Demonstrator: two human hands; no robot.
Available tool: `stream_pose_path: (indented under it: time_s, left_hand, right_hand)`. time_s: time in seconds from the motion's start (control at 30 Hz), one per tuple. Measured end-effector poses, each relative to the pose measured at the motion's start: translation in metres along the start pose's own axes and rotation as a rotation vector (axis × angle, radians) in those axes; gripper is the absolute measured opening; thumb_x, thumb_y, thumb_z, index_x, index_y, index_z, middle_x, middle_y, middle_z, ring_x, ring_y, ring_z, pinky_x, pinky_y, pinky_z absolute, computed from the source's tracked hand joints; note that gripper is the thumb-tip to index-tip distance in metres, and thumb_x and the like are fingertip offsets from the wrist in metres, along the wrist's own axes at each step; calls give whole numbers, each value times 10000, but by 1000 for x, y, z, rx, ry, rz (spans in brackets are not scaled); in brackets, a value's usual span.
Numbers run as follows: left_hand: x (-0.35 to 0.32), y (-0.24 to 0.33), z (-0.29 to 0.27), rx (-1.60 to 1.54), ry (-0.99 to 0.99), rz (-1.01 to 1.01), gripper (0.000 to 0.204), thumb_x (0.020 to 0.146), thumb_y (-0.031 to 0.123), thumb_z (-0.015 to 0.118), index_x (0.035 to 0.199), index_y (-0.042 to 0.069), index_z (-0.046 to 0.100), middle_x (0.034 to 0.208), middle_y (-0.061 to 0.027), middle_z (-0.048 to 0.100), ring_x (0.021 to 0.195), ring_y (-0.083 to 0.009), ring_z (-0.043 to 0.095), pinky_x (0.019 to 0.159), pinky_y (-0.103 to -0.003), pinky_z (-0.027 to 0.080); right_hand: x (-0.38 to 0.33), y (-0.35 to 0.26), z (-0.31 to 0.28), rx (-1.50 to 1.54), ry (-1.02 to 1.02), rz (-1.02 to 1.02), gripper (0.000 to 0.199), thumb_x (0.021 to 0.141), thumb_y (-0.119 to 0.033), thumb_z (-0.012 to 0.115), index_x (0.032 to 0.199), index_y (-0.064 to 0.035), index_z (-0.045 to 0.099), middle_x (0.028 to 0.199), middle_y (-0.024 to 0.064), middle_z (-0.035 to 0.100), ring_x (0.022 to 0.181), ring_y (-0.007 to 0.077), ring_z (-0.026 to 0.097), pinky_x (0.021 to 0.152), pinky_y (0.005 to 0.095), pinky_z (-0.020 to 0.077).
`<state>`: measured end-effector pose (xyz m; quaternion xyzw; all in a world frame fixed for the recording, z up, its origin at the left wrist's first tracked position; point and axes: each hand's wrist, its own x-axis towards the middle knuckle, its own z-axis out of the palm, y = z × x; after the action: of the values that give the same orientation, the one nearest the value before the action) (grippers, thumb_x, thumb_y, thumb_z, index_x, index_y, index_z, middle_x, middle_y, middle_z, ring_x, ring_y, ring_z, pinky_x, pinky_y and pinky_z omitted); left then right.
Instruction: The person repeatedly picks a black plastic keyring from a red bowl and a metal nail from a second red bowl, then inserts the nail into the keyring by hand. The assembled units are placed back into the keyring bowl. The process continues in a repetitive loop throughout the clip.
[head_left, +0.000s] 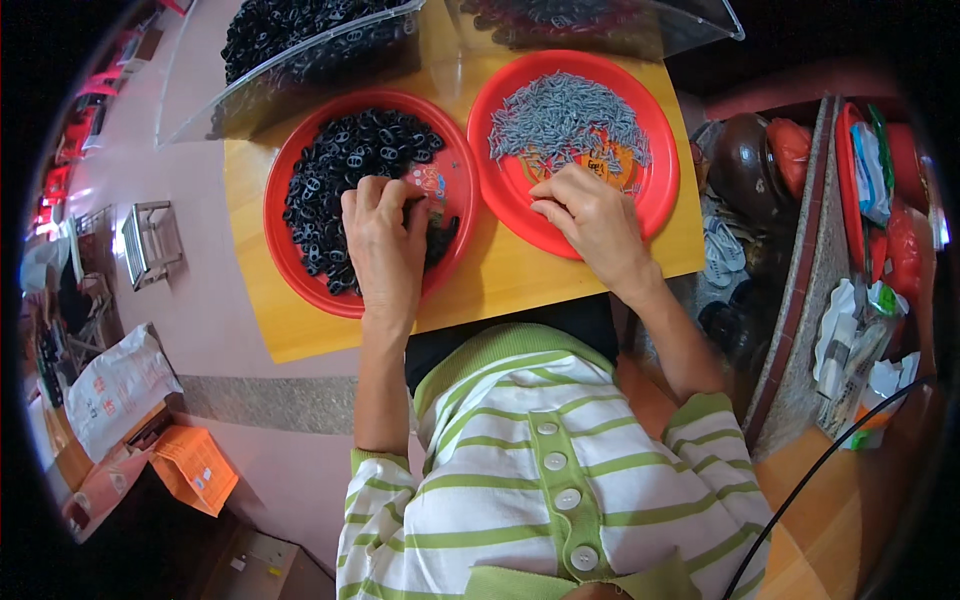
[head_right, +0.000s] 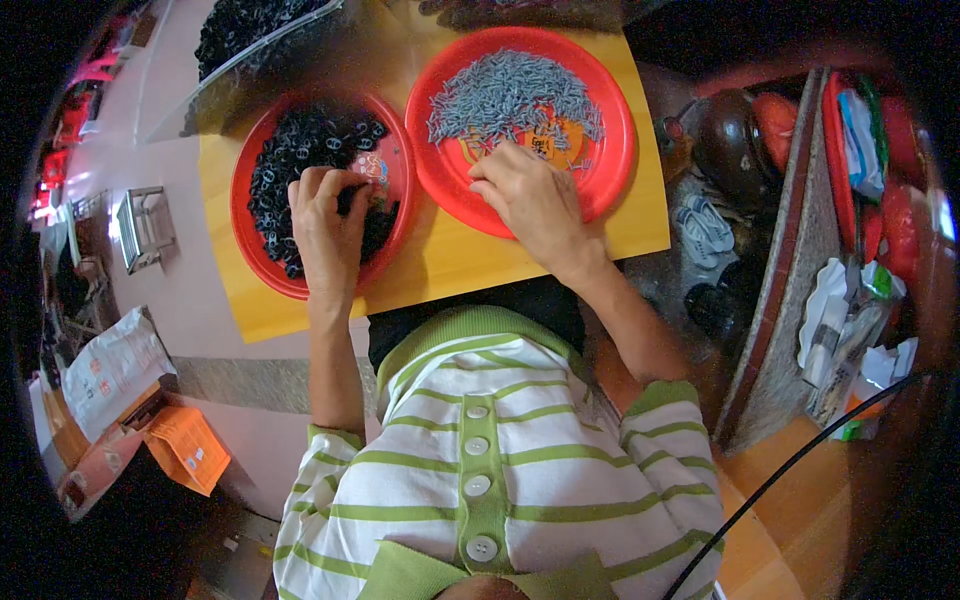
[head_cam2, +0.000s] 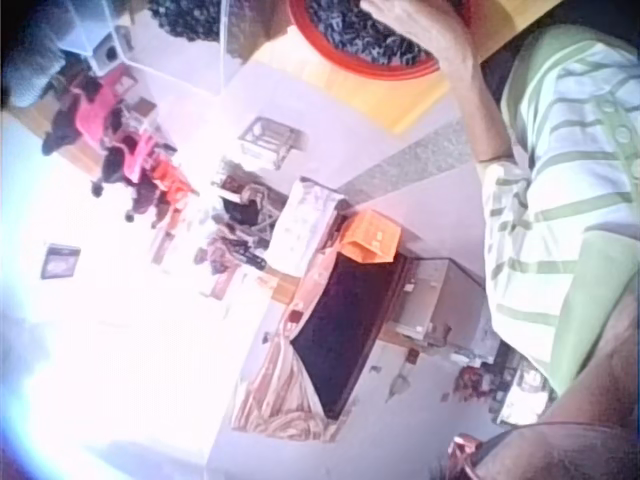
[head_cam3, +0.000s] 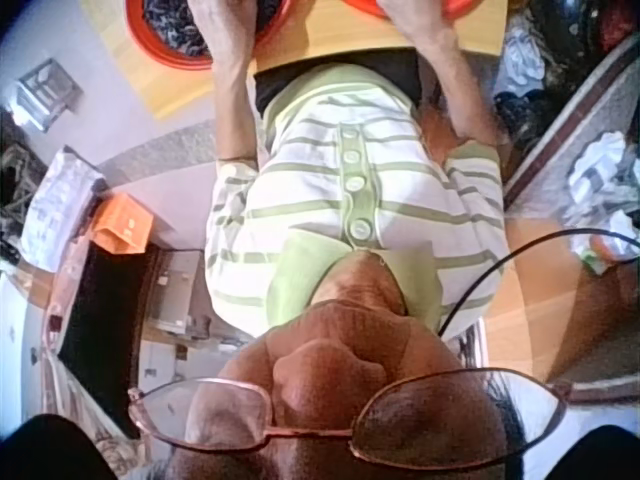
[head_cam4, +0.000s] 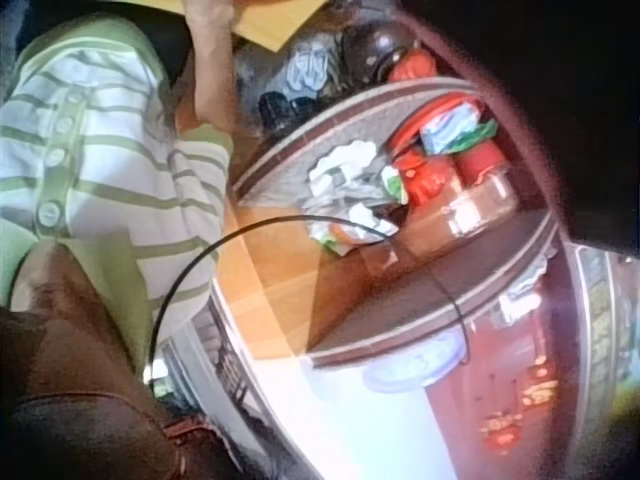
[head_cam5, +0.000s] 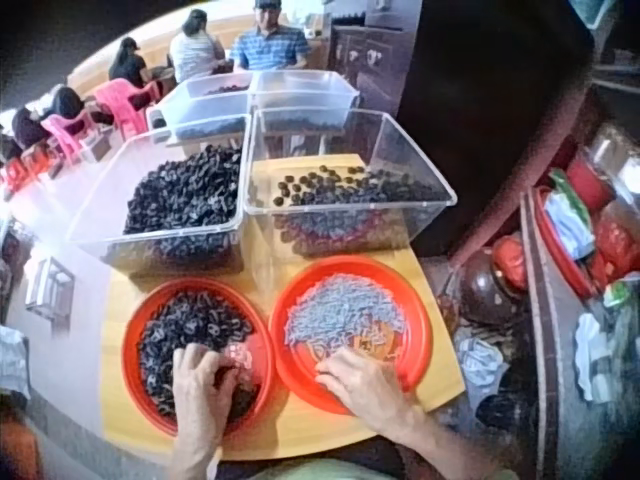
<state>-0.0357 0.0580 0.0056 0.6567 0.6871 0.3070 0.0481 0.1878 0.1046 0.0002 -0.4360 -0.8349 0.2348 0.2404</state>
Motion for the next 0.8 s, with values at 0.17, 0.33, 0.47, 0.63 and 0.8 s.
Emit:
stream_pose_path:
  time_s: [0.17,0.33,0.47,0.63,0.8]
  left_hand:
    - [-9,19,-3,-743,32,-236,109,820,-1,638,901,0,564,905,-124,631,799,-205,626,683,-287,505]
    - [-28,26,-6,-1619,-84,-680,77,901,27,558,972,5,533,900,-176,661,756,-210,673,684,-284,546]
    - [-42,28,-9,-1782,-112,-736,100,925,90,537,1002,29,523,913,-193,662,747,-215,675,661,-285,546]
    - [-46,23,-12,-1874,-173,-702,107,926,106,538,1011,41,527,898,-187,664,734,-211,672,652,-276,542]
    - [-48,27,-14,-1838,-123,-731,103,906,70,559,997,28,538,901,-176,665,754,-198,668,691,-281,542]
  right_hand:
    - [-1,-2,3,-136,-6,-68,73,795,-98,621,822,-41,584,835,101,559,821,272,582,679,382,484]
    - [-1,-7,5,-177,-15,-52,70,811,-77,590,853,-37,551,858,112,548,832,286,573,674,392,478]
    - [-3,-14,1,-57,27,12,56,841,-71,565,859,-30,531,863,129,563,837,316,580,677,407,472]
    - [-4,-23,-7,195,84,41,82,851,-37,552,925,-1,550,862,155,600,806,336,603,679,397,474]
    - [-11,-36,-6,478,35,156,103,839,-7,579,939,8,603,825,115,618,763,229,633,648,316,503]
